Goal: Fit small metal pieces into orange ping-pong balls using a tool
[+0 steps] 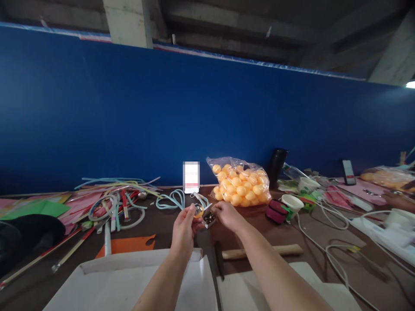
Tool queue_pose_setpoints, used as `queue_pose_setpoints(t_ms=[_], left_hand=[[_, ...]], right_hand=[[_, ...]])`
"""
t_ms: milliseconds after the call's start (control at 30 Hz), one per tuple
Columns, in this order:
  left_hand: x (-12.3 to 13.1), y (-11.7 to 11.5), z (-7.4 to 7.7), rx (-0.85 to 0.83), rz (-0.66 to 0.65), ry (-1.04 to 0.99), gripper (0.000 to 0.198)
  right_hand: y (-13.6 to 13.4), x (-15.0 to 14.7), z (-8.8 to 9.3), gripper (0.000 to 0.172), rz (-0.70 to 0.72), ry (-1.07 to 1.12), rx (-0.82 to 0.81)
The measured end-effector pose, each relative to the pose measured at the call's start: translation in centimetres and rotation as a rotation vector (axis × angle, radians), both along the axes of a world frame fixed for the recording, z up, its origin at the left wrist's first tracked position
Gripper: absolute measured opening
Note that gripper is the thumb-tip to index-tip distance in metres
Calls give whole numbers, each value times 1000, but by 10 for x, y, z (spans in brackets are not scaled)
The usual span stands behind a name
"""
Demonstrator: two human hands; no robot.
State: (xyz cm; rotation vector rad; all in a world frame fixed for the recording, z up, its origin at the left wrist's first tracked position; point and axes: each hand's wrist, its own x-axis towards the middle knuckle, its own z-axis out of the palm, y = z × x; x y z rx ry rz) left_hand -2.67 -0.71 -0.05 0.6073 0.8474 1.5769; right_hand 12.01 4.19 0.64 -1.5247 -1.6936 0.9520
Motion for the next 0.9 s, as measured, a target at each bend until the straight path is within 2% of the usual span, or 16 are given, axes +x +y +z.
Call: queue_pose_setpoints(t_ms=[233, 367, 500, 667, 900], left_hand=[[1, -1, 2, 16, -42, -8, 35], [2, -4, 3, 44, -106, -8, 31], [4, -6, 4, 47, -135, -44, 25], [4, -7, 6, 1, -126, -153, 18], [4, -7, 10, -86, -169, -197, 16]], right_hand=[[-24, 9, 10, 23, 82, 504, -215], [-40, 11, 19, 24, 122, 692, -271], [-54, 11, 19, 25, 116, 820, -290], [-64, 10, 5, 24, 52, 1000, -313], [-68, 11, 3, 28, 21, 979, -237]])
